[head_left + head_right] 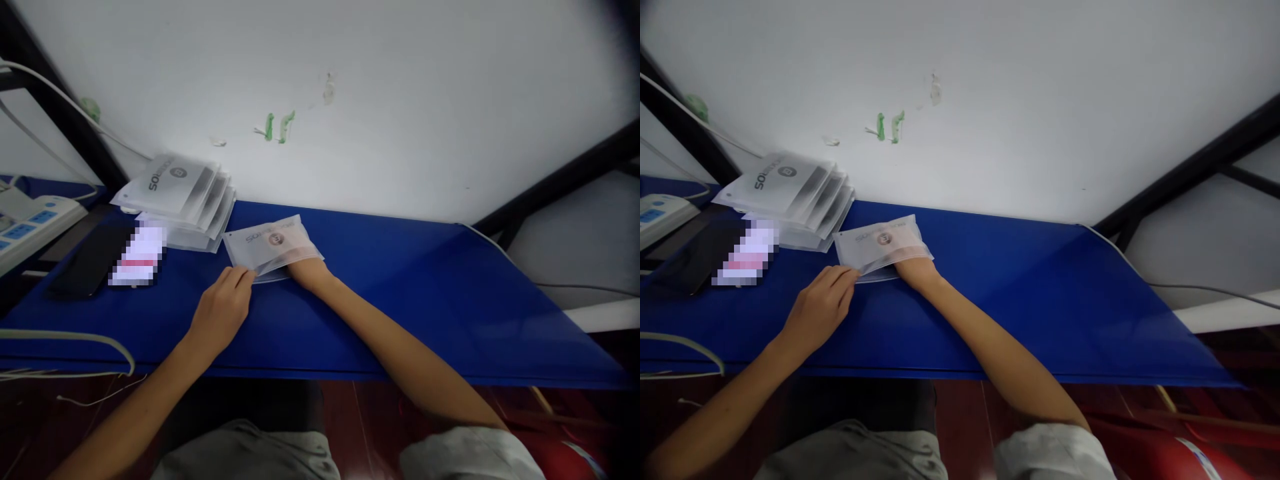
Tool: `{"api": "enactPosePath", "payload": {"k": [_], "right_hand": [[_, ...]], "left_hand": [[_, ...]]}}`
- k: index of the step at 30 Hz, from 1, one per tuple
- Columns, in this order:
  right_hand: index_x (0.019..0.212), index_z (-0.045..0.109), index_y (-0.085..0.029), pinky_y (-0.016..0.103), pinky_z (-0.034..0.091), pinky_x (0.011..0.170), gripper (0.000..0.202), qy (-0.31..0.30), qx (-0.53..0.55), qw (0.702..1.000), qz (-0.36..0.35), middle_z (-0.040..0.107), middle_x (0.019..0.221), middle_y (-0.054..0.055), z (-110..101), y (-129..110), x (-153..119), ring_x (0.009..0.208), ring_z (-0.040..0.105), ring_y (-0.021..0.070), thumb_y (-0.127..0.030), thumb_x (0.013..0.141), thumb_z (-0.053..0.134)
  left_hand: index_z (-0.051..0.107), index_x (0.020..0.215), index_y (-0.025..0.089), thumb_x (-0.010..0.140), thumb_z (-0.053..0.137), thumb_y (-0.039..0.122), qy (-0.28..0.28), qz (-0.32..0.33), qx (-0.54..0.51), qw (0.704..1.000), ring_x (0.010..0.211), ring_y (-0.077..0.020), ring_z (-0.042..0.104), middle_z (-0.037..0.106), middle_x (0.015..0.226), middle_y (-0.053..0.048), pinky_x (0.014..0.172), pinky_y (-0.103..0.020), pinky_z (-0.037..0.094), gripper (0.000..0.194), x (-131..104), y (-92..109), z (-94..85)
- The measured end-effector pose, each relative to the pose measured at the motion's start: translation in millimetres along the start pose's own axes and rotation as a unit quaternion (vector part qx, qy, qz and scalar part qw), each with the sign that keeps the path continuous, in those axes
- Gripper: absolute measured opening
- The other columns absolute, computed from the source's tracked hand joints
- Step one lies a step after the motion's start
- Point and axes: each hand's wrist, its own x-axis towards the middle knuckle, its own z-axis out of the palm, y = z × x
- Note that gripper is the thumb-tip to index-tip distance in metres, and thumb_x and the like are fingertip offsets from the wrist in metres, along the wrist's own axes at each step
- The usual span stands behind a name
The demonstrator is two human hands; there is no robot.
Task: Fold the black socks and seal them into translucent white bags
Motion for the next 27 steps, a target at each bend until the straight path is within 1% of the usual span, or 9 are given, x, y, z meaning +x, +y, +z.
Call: {"api": "enactPosePath", "payload": {"k": [4,6,8,10,12,16,20,24,27], "right_hand": [[0.134,0.047,-0.014,0.047,0.04,0.107,0.049,-0.064,0.039,0.997,-0.011,0.055,0.134,0.014,-15.2,-12.5,-13.5,0.126,0.048,0.0272,-0.027,0.087,0.053],[0.132,0.049,-0.015,0.048,0.042,0.105,0.046,-0.078,0.052,0.996,-0.011,0.057,0.132,0.014,-20.4,-19.6,-18.8,0.125,0.05,0.0277,-0.032,0.089,0.05],[0.133,0.048,-0.016,0.048,0.043,0.104,0.042,-0.08,0.046,0.996,-0.012,0.057,0.132,0.013,-22.5,-24.2,-22.5,0.123,0.051,0.0266,-0.023,0.092,0.043],[0.136,0.045,-0.018,0.048,0.043,0.103,0.047,-0.075,0.024,0.997,-0.022,0.056,0.134,0.012,-22.5,-26.7,-25.0,0.123,0.052,0.0252,-0.009,0.091,0.036],[0.139,0.042,-0.021,0.049,0.042,0.104,0.054,-0.066,-0.004,0.997,-0.032,0.054,0.136,0.011,-23.0,-29.3,-27.5,0.123,0.052,0.0248,-0.002,0.089,0.033],[0.141,0.039,-0.015,0.049,0.041,0.105,0.051,-0.064,-0.056,0.994,-0.061,0.05,0.139,0.014,-32.2,-40.1,-38.4,0.128,0.047,0.027,-0.007,0.091,0.036],[0.129,0.051,-0.003,0.045,0.045,0.101,0.04,-0.071,-0.122,0.984,-0.106,0.057,0.129,0.02,-44.2,-51.7,-54.1,0.123,0.051,0.0294,-0.009,0.092,0.037],[0.118,0.059,-0.001,0.042,0.053,0.086,0.035,-0.091,-0.144,0.984,-0.056,0.065,0.109,0.019,-47.8,-56.6,-61.6,0.099,0.062,0.0278,-0.018,0.095,0.038],[0.121,0.058,-0.004,0.041,0.053,0.087,0.037,-0.09,-0.115,0.989,-0.025,0.063,0.115,0.018,-48.9,-58.6,-62.8,0.102,0.061,0.027,-0.025,0.095,0.042]], "left_hand": [[0.059,0.096,0.013,0.089,0.042,0.005,-0.007,-0.009,-0.003,1.0,0.08,-0.0199,0.059,0.065,0.087,-0.008,0.068,-0.032,0.053,0.02,-6.7,-5.3,6.7],[0.059,0.096,0.012,0.089,0.043,0.004,-0.006,-0.011,-0.006,1.0,0.081,-0.0201,0.059,0.065,0.087,-0.008,0.069,-0.032,0.054,0.02,-8.2,-5.4,8.5],[0.059,0.096,0.012,0.088,0.043,0.004,-0.007,-0.009,-0.012,1.0,0.08,-0.0197,0.059,0.065,0.087,-0.008,0.07,-0.032,0.054,0.019,-8.9,-5.6,9.0],[0.059,0.097,0.012,0.088,0.044,0.004,-0.008,-0.006,-0.02,1.0,0.08,-0.0192,0.059,0.064,0.087,-0.007,0.071,-0.032,0.054,0.02,-9.1,-5.9,8.6],[0.059,0.098,0.011,0.088,0.044,0.003,-0.005,-0.006,-0.024,1.0,0.08,-0.019,0.06,0.064,0.086,-0.007,0.072,-0.031,0.054,0.02,-9.2,-6.3,8.1],[0.06,0.096,0.011,0.088,0.045,0.003,0.0,-0.006,-0.012,1.0,0.079,-0.0192,0.06,0.064,0.085,-0.007,0.07,-0.031,0.054,0.019,-9.6,-7.9,7.6],[0.06,0.095,0.011,0.087,0.045,0.002,-0.001,-0.006,-0.004,1.0,0.078,-0.019,0.059,0.065,0.085,-0.007,0.067,-0.03,0.053,0.019,-11.0,-9.4,7.5],[0.061,0.096,0.011,0.087,0.046,0.002,-0.008,0.008,-0.006,1.0,0.079,-0.0191,0.06,0.065,0.086,-0.008,0.066,-0.029,0.053,0.019,-12.4,-9.2,8.4],[0.062,0.096,0.011,0.086,0.046,0.002,-0.023,0.015,-0.007,1.0,0.08,-0.0196,0.06,0.065,0.086,-0.007,0.067,-0.03,0.053,0.021,-13.5,-9.6,9.1]]}}
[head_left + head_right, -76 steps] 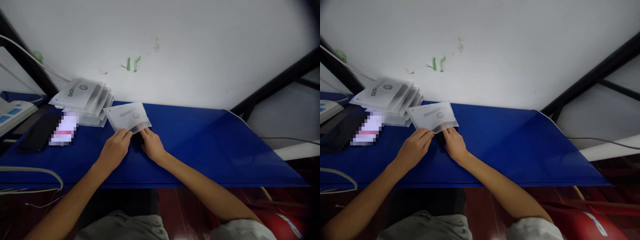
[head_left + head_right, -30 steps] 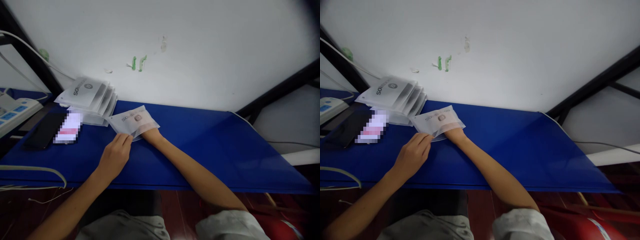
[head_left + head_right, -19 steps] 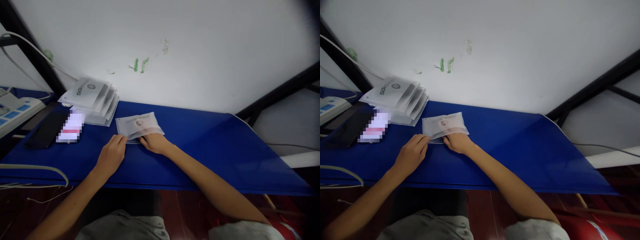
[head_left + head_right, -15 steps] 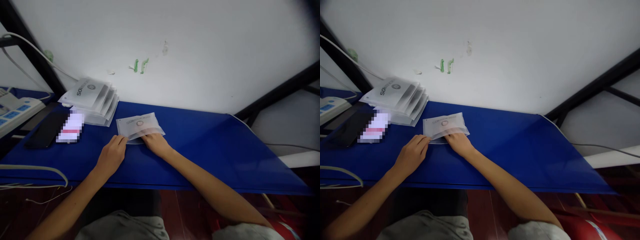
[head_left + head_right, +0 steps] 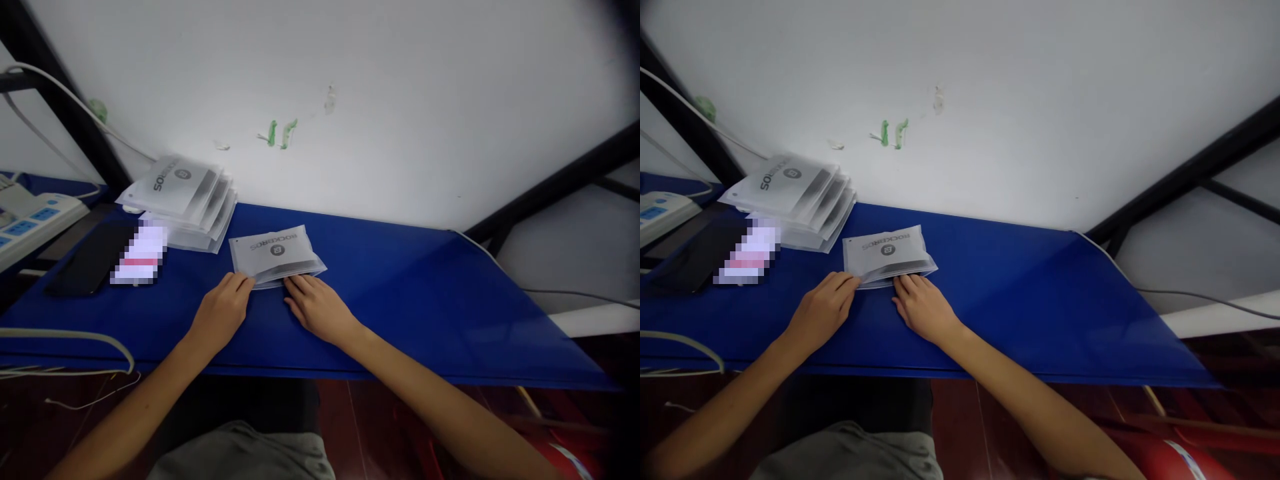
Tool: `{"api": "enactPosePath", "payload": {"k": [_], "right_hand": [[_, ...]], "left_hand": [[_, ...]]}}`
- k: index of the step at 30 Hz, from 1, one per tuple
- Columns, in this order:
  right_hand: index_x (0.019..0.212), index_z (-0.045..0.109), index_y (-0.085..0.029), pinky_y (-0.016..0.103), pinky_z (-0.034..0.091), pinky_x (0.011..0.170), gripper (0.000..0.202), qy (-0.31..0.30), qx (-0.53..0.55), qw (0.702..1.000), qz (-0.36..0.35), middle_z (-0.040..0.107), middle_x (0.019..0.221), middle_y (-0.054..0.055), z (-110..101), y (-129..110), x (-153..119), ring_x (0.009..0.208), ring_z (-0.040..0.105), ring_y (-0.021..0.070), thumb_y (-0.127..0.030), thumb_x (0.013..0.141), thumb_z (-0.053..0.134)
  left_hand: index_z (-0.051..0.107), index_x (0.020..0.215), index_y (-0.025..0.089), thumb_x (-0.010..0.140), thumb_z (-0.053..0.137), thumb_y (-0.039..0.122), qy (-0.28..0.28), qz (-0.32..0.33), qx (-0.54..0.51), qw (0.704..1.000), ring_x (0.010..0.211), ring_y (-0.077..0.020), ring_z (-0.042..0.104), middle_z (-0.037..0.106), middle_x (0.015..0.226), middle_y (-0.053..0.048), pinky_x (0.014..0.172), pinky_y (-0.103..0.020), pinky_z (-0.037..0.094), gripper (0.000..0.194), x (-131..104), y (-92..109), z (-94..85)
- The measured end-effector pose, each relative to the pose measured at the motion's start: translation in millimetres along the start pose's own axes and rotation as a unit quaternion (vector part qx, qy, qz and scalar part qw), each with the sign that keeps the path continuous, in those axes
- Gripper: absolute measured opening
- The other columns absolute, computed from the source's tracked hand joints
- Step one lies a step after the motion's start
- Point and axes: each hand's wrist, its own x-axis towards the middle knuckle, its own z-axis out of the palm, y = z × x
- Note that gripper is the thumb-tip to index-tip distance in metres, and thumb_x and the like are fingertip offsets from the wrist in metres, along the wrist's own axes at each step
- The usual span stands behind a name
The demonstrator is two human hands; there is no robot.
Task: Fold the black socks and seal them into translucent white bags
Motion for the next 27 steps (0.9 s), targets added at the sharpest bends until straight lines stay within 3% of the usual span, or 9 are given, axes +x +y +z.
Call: {"api": "enactPosePath", "payload": {"k": [5,8,11,17,22,27], "right_hand": [[0.114,0.063,-0.011,0.038,0.055,0.078,0.033,0.055,0.044,0.997,0.01,0.067,0.11,0.014,-8.5,0.6,-1.9,0.094,0.064,0.0231,-0.025,0.096,0.04],[0.118,0.061,-0.011,0.042,0.052,0.084,0.033,0.105,0.035,0.993,0.034,0.063,0.117,0.018,-11.3,7.1,0.4,0.106,0.059,0.027,-0.023,0.095,0.041],[0.122,0.058,-0.011,0.044,0.049,0.088,0.034,0.078,0.028,0.996,0.033,0.059,0.124,0.018,-8.2,15.3,4.0,0.113,0.054,0.0288,-0.024,0.094,0.044],[0.122,0.059,-0.013,0.041,0.049,0.08,0.034,0.041,0.034,0.998,0.035,0.061,0.117,0.016,1.2,20.4,3.5,0.102,0.056,0.0265,-0.024,0.095,0.041],[0.12,0.06,-0.013,0.036,0.047,0.073,0.032,0.043,0.031,0.998,0.035,0.063,0.104,0.014,7.8,25.7,1.8,0.089,0.056,0.023,-0.016,0.093,0.043],[0.107,0.063,-0.014,0.031,0.042,0.068,0.026,0.055,0.028,0.997,0.044,0.065,0.093,0.009,12.4,32.0,5.0,0.081,0.055,0.019,-0.012,0.093,0.041]], "left_hand": [[0.064,0.099,0.011,0.084,0.045,0.0,-0.016,-0.007,0.01,1.0,0.079,-0.0209,0.06,0.065,0.087,-0.008,0.067,-0.032,0.054,0.026,-0.7,-3.0,-1.7],[0.063,0.11,0.012,0.083,0.043,-0.001,-0.02,-0.021,0.011,1.0,0.086,-0.0219,0.06,0.066,0.097,-0.01,0.072,-0.033,0.054,0.036,-0.4,-5.1,-2.6],[0.06,0.12,0.014,0.083,0.041,-0.002,-0.054,-0.025,-0.001,0.998,0.097,-0.0233,0.059,0.065,0.11,-0.011,0.079,-0.036,0.053,0.044,-0.4,-7.7,-1.6],[0.061,0.12,0.018,0.084,0.043,0.004,-0.162,-0.043,-0.024,0.986,0.102,-0.0246,0.058,0.064,0.112,-0.011,0.08,-0.038,0.053,0.042,0.1,-11.0,-1.1],[0.063,0.116,0.017,0.088,0.043,0.01,-0.175,-0.05,-0.019,0.983,0.097,-0.0236,0.059,0.065,0.107,-0.01,0.077,-0.037,0.054,0.035,4.5,-11.5,-3.4],[0.064,0.111,0.017,0.088,0.043,0.008,-0.148,-0.031,-0.002,0.988,0.088,-0.021,0.062,0.067,0.099,-0.008,0.068,-0.032,0.054,0.032,8.0,-10.9,-3.3]]}}
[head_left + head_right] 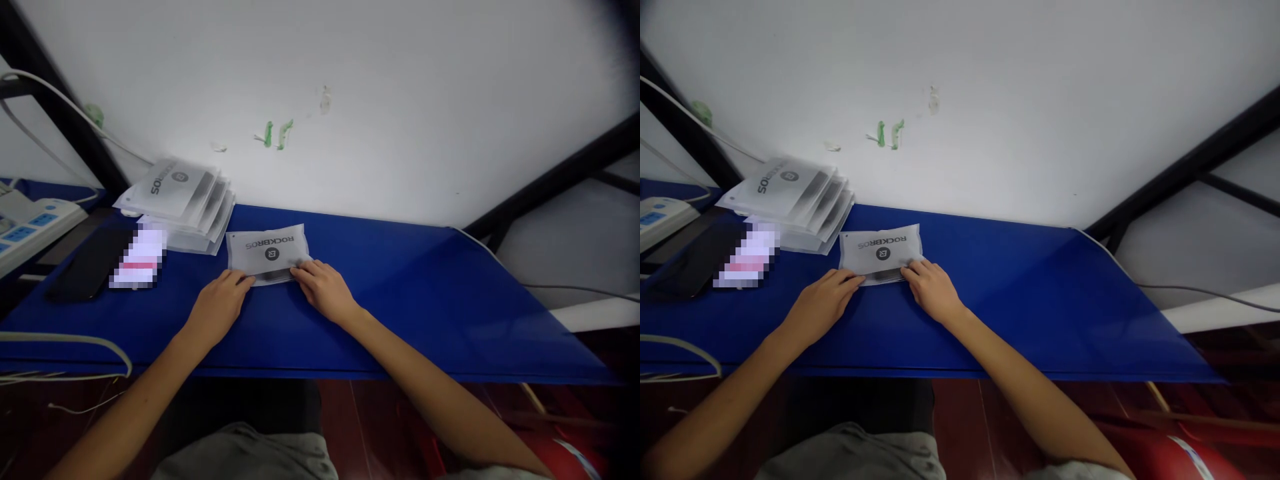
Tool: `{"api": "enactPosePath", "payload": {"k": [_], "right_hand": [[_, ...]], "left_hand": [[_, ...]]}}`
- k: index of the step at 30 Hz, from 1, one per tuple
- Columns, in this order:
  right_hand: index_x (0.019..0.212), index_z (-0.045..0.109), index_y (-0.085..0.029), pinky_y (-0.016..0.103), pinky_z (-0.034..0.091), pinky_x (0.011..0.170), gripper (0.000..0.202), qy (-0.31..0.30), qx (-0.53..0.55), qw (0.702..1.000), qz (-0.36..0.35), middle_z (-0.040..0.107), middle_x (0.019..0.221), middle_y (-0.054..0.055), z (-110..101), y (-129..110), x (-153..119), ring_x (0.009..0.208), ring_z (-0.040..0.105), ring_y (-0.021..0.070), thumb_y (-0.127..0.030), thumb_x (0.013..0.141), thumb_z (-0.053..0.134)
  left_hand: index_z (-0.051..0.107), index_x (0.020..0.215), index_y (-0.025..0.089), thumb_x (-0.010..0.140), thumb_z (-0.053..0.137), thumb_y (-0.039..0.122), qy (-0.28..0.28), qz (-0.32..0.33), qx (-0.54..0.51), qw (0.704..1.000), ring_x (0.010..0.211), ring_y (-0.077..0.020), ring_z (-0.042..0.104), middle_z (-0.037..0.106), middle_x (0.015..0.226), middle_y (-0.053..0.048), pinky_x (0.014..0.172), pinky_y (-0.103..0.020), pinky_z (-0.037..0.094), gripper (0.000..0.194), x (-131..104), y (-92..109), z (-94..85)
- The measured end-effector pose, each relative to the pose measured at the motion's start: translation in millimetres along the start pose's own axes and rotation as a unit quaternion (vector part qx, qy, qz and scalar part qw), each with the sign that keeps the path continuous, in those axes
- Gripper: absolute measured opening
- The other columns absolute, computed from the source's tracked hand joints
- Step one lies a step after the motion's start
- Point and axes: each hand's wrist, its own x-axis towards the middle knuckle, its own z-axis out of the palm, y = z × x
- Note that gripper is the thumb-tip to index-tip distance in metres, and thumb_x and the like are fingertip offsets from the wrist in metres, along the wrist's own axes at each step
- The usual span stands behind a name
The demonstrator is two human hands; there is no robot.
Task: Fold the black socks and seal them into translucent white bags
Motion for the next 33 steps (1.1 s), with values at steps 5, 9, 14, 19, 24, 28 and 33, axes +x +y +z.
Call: {"api": "enactPosePath", "payload": {"k": [5,9,14,19,24,28,33], "right_hand": [[0.083,0.061,-0.016,0.03,0.034,0.064,0.02,-0.016,-0.039,0.999,0.003,0.063,0.079,0.006,2.8,-0.1,4.0,0.072,0.052,0.017,-0.01,0.09,0.043],[0.08,0.058,-0.017,0.029,0.031,0.065,0.019,-0.005,-0.057,0.998,-0.005,0.062,0.077,0.005,5.8,-0.1,6.6,0.07,0.052,0.0161,-0.01,0.089,0.043],[0.076,0.058,-0.017,0.03,0.031,0.066,0.018,0.046,-0.072,0.996,0.009,0.061,0.072,0.005,0.7,-3.1,8.2,0.067,0.051,0.0166,-0.011,0.088,0.045],[0.076,0.059,-0.018,0.031,0.034,0.065,0.021,0.118,-0.056,0.989,0.063,0.061,0.068,0.004,-22.5,-12.0,9.8,0.066,0.051,0.0169,-0.016,0.091,0.043],[0.1,0.061,-0.017,0.033,0.043,0.07,0.022,0.138,0.059,0.988,0.044,0.067,0.091,0.008,-46.0,-15.2,6.1,0.08,0.059,0.0197,-0.035,0.09,0.054],[0.121,0.055,-0.019,0.037,0.047,0.08,0.037,0.129,0.101,0.986,0.016,0.066,0.107,0.01,-51.1,-11.1,-4.1,0.095,0.06,0.0228,-0.033,0.087,0.059],[0.1,0.065,-0.022,0.033,0.047,0.071,0.018,0.172,0.118,0.977,0.041,0.069,0.089,0.005,-50.9,-8.0,-10.9,0.081,0.061,0.0181,-0.02,0.09,0.051]], "left_hand": [[0.064,0.105,0.015,0.083,0.043,0.001,0.007,0.013,0.022,1.0,0.086,-0.0228,0.063,0.068,0.095,-0.008,0.061,-0.032,0.051,0.034,2.6,1.8,2.4],[0.065,0.095,0.015,0.08,0.044,-0.002,0.009,0.003,0.059,0.998,0.083,-0.0237,0.063,0.068,0.09,-0.008,0.064,-0.034,0.049,0.031,5.1,5.2,3.9],[0.064,0.096,0.014,0.079,0.044,-0.001,0.089,0.009,0.094,0.992,0.081,-0.0244,0.062,0.069,0.088,-0.008,0.066,-0.036,0.047,0.03,6.3,12.2,-7.4],[0.063,0.098,0.015,0.082,0.043,0.001,0.2,0.015,0.081,0.976,0.082,-0.0232,0.062,0.07,0.089,-0.007,0.069,-0.035,0.048,0.029,9.1,17.7,-31.7],[0.063,0.095,0.017,0.085,0.042,0.002,0.241,-0.004,0.072,0.968,0.082,-0.0222,0.063,0.071,0.087,-0.005,0.07,-0.036,0.048,0.028,13.1,17.1,-51.2],[0.064,0.092,0.019,0.087,0.04,0.005,0.251,-0.026,0.037,0.967,0.082,-0.0214,0.064,0.07,0.086,-0.003,0.072,-0.036,0.05,0.028,14.6,13.9,-58.6],[0.064,0.09,0.019,0.089,0.04,0.009,0.23,-0.046,-0.033,0.972,0.083,-0.0202,0.063,0.07,0.087,-0.003,0.077,-0.036,0.05,0.026,14.1,8.4,-62.3]]}}
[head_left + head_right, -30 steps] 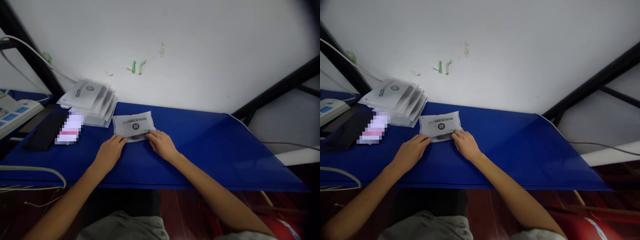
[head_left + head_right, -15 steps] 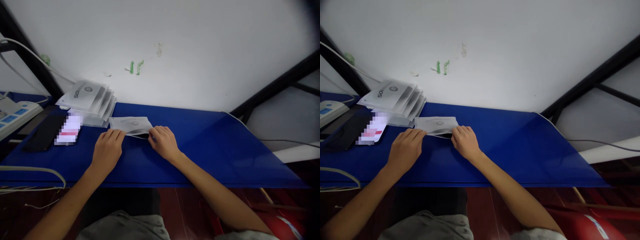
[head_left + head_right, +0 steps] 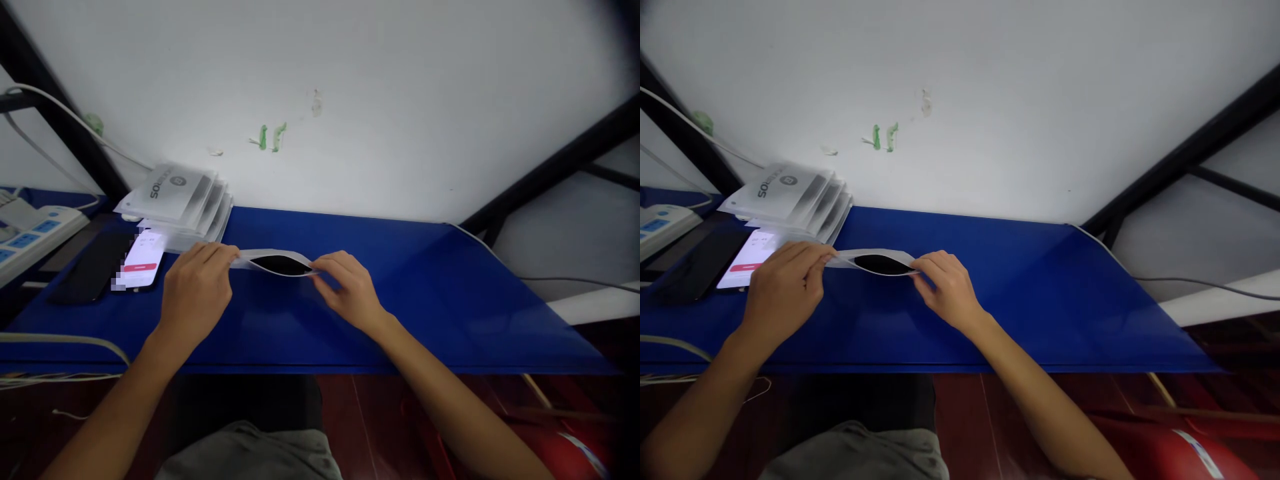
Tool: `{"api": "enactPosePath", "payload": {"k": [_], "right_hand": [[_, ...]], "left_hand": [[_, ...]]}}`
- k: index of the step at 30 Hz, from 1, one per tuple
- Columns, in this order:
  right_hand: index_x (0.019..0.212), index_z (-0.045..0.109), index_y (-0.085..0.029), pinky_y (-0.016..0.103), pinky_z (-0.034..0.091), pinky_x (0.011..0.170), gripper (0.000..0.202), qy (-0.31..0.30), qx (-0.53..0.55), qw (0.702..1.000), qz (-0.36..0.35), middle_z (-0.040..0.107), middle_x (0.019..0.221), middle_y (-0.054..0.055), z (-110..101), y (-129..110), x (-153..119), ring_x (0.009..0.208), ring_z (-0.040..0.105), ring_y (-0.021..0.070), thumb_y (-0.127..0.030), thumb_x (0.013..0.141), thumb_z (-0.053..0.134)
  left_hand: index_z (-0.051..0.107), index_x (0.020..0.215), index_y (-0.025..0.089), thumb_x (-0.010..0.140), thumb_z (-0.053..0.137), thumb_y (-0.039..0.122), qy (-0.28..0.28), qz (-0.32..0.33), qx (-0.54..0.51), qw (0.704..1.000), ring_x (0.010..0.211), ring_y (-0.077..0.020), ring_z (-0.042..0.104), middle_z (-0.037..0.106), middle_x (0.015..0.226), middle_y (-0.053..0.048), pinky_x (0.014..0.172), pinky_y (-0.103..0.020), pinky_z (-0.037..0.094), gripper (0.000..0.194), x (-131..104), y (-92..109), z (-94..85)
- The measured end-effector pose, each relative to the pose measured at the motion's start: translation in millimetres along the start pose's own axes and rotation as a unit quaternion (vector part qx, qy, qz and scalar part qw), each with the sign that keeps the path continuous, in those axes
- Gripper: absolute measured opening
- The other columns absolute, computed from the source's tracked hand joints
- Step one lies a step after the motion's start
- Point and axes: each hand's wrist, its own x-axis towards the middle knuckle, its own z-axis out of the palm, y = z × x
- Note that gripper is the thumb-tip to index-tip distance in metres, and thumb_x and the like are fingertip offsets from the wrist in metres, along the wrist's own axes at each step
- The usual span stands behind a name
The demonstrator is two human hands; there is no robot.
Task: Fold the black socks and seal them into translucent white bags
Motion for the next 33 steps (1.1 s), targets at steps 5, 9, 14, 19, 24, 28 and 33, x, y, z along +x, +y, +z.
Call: {"api": "enactPosePath", "payload": {"k": [5,9,14,19,24,28,33], "right_hand": [[0.086,0.069,-0.022,0.033,0.049,0.07,0.017,0.013,0.048,0.998,0.031,0.069,0.081,0.004,-5.5,-5.1,5.7,0.077,0.06,0.0168,-0.022,0.091,0.052],[0.082,0.07,-0.023,0.033,0.05,0.071,0.018,0.003,0.079,0.995,0.06,0.069,0.078,0.002,-7.9,-10.3,10.8,0.076,0.061,0.0162,-0.022,0.09,0.054],[0.08,0.07,-0.023,0.033,0.05,0.072,0.018,-0.006,0.117,0.992,0.056,0.07,0.078,0.002,-6.5,-14.8,14.1,0.077,0.061,0.0161,-0.02,0.089,0.054],[0.078,0.07,-0.023,0.031,0.05,0.071,0.015,0.001,0.159,0.983,0.087,0.07,0.077,0.001,-7.0,-16.3,14.9,0.076,0.061,0.016,-0.018,0.086,0.058],[0.076,0.07,-0.024,0.032,0.05,0.07,0.012,0.008,0.171,0.979,0.114,0.07,0.076,0.0,-6.7,-17.8,15.4,0.075,0.062,0.0166,-0.023,0.085,0.061],[0.077,0.069,-0.024,0.031,0.049,0.07,0.011,0.01,0.178,0.977,0.12,0.07,0.076,-0.001,-4.8,-20.7,16.6,0.074,0.061,0.0158,-0.02,0.084,0.062],[0.076,0.068,-0.023,0.031,0.048,0.069,0.012,0.005,0.171,0.98,0.105,0.069,0.075,0.0,-8.8,-18.9,17.5,0.075,0.061,0.0154,-0.018,0.084,0.061]], "left_hand": [[0.063,0.091,0.02,0.09,0.042,0.015,-0.079,-0.034,-0.027,0.996,0.085,-0.0203,0.062,0.069,0.088,-0.003,0.077,-0.036,0.05,0.022,0.7,-2.8,-5.8],[0.059,0.113,0.018,0.092,0.044,0.025,-0.114,0.03,-0.076,0.99,0.101,-0.0214,0.06,0.066,0.108,-0.006,0.09,-0.04,0.048,0.027,5.1,9.3,-6.2],[0.063,0.103,0.017,0.093,0.047,0.025,-0.088,0.123,-0.053,0.987,0.091,-0.0195,0.061,0.068,0.098,-0.006,0.086,-0.038,0.048,0.02,14.1,25.8,3.7],[0.063,0.084,0.016,0.094,0.042,0.016,-0.074,0.173,-0.027,0.982,0.075,-0.0163,0.058,0.066,0.081,-0.003,0.072,-0.032,0.047,0.024,18.3,27.2,8.8],[0.064,0.091,0.016,0.095,0.044,0.023,-0.056,0.19,-0.013,0.98,0.079,-0.0166,0.059,0.067,0.086,-0.004,0.071,-0.031,0.047,0.021,16.0,28.9,11.2],[0.064,0.081,0.017,0.096,0.039,0.018,-0.044,0.198,0.002,0.979,0.072,-0.015,0.058,0.067,0.076,-0.002,0.068,-0.029,0.046,0.029,15.2,31.6,15.2],[0.065,0.084,0.018,0.094,0.045,0.02,-0.015,0.182,-0.012,0.983,0.077,-0.0166,0.061,0.069,0.08,-0.002,0.074,-0.033,0.046,0.023,13.2,28.1,14.0]]}}
